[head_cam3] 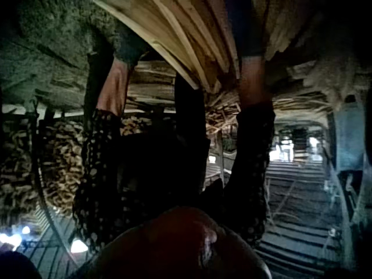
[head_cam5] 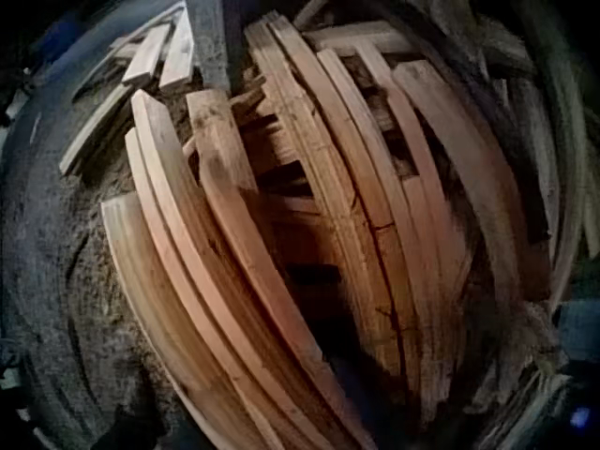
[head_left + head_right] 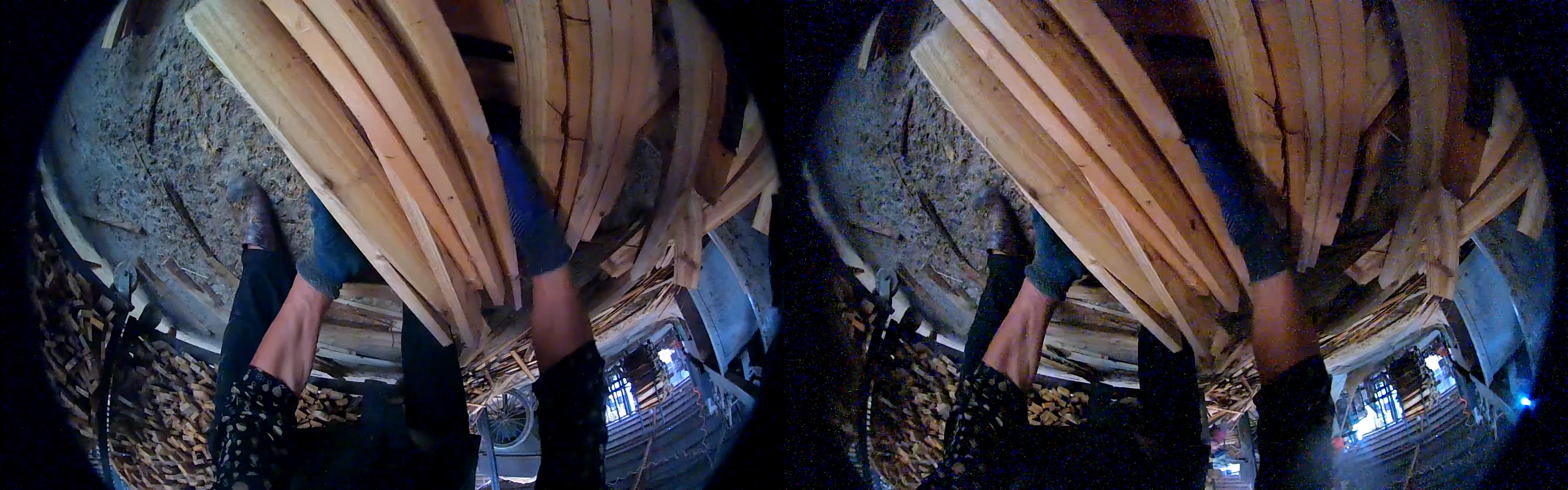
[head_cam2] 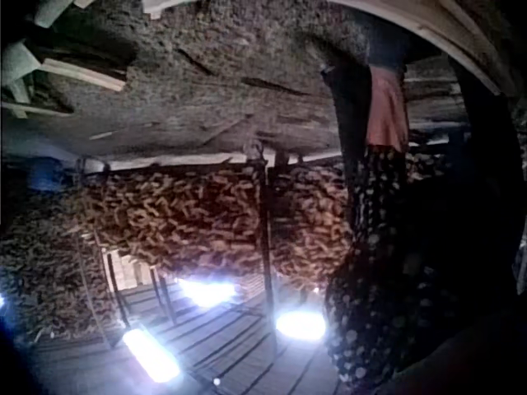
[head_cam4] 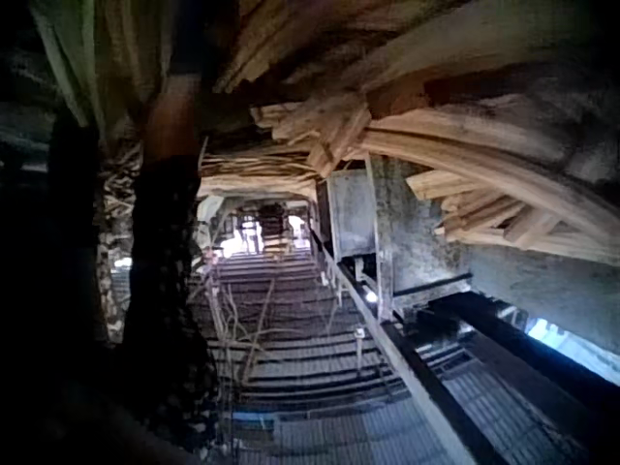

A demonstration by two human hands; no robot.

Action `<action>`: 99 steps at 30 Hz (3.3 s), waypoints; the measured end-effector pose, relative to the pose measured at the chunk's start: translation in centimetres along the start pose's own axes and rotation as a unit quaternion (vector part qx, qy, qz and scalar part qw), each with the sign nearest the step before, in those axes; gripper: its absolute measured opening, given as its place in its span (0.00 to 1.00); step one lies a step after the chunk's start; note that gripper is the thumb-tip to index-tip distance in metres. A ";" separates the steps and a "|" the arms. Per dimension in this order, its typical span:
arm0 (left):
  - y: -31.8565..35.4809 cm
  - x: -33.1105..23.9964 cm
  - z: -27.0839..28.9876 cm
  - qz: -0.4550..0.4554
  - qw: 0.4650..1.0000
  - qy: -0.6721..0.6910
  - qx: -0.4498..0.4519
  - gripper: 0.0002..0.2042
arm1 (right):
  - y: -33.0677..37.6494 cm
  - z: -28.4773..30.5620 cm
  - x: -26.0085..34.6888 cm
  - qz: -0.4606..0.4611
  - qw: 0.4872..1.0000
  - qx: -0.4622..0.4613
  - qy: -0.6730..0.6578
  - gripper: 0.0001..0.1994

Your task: The person repeatedly picks up bundles of light-colored wooden planks from a large pile on the floor and arranges them into a neat stack on a metal rack. The person wears blue gloves and uses both hands to lift and align the planks, working in a warehouse environment filled with wood.

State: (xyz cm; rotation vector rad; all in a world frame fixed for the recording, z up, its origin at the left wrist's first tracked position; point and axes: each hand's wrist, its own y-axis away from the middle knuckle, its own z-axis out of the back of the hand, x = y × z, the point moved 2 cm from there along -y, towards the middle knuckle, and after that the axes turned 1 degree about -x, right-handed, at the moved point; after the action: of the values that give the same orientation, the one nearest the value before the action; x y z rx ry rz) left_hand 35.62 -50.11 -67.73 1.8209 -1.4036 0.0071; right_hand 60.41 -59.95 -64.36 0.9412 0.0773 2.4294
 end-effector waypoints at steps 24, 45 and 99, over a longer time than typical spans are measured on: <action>22.3 17.5 -15.7 0.046 0.925 -0.197 -0.322 0.30 | 15.2 16.7 17.6 -0.543 0.695 0.230 -0.411 0.22; 22.5 9.7 -9.9 -0.050 0.951 -0.133 -0.276 0.37 | 10.3 10.1 25.1 -0.416 0.754 0.423 -0.281 0.20; 58.0 -27.1 -68.2 -0.682 0.688 -0.248 -0.001 0.45 | -35.6 18.1 101.3 0.291 0.810 0.385 -0.334 0.49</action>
State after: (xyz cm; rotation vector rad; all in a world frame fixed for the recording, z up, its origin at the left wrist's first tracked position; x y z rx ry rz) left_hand 9.30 9.59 -0.71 2.5260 0.0219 -1.3163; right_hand 25.69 18.35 2.81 2.4494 0.6357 2.3995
